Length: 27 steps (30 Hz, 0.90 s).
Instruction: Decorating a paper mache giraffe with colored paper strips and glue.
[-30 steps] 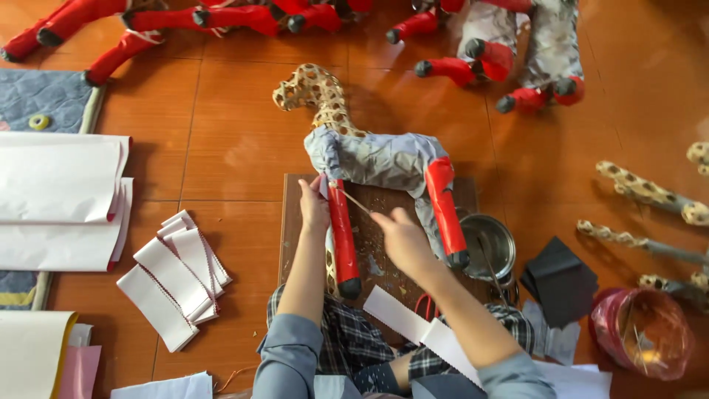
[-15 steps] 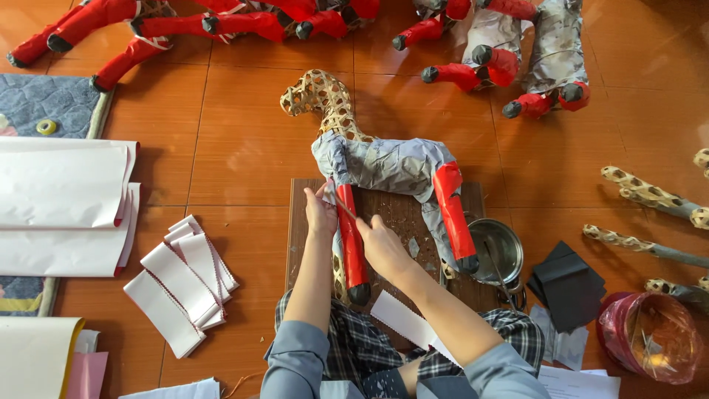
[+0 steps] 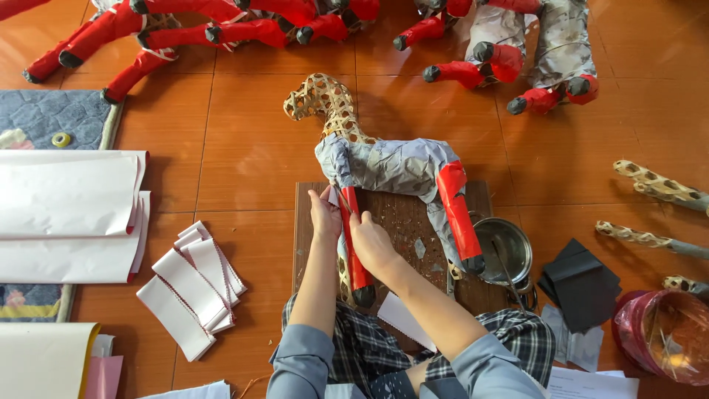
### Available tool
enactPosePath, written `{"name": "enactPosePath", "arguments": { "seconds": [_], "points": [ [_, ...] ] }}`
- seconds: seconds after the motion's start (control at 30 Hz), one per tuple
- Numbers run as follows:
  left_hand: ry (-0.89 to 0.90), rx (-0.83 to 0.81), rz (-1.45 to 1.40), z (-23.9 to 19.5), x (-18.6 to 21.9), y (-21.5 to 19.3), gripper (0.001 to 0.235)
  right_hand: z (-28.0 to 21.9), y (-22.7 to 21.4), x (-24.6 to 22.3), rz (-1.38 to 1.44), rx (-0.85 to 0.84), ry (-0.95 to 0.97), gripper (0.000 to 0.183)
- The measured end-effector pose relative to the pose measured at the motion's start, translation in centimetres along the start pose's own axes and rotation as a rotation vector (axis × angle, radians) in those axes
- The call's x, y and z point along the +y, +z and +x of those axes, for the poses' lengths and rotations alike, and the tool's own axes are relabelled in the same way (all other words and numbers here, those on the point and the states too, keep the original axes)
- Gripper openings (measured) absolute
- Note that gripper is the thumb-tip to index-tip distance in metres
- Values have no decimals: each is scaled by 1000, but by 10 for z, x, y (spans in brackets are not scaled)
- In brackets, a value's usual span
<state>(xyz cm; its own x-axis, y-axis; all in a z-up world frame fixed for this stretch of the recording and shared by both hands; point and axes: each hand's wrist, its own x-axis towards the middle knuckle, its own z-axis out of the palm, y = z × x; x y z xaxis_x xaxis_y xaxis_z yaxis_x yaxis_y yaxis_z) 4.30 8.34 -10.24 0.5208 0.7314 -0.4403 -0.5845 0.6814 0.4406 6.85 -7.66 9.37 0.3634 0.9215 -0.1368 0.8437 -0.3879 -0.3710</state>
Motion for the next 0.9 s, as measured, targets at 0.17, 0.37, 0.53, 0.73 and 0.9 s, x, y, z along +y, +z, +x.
{"name": "enactPosePath", "arguments": {
  "seconds": [0.17,0.37,0.53,0.73,0.9],
  "points": [
    [-9,-24,105,-10,8,6,82,-40,-2,-10,74,-31,-24,46],
    [16,25,386,-26,12,31,73,-95,-31,26,272,124,-25,37],
    [414,41,1628,-38,-5,55,79,-164,-84,104,140,543,95,45],
    [649,54,2157,-4,-43,29,83,-209,-31,239,4,340,521,35],
    [667,58,2518,10,-53,23,83,-204,8,286,-81,62,547,28]
  ]
}}
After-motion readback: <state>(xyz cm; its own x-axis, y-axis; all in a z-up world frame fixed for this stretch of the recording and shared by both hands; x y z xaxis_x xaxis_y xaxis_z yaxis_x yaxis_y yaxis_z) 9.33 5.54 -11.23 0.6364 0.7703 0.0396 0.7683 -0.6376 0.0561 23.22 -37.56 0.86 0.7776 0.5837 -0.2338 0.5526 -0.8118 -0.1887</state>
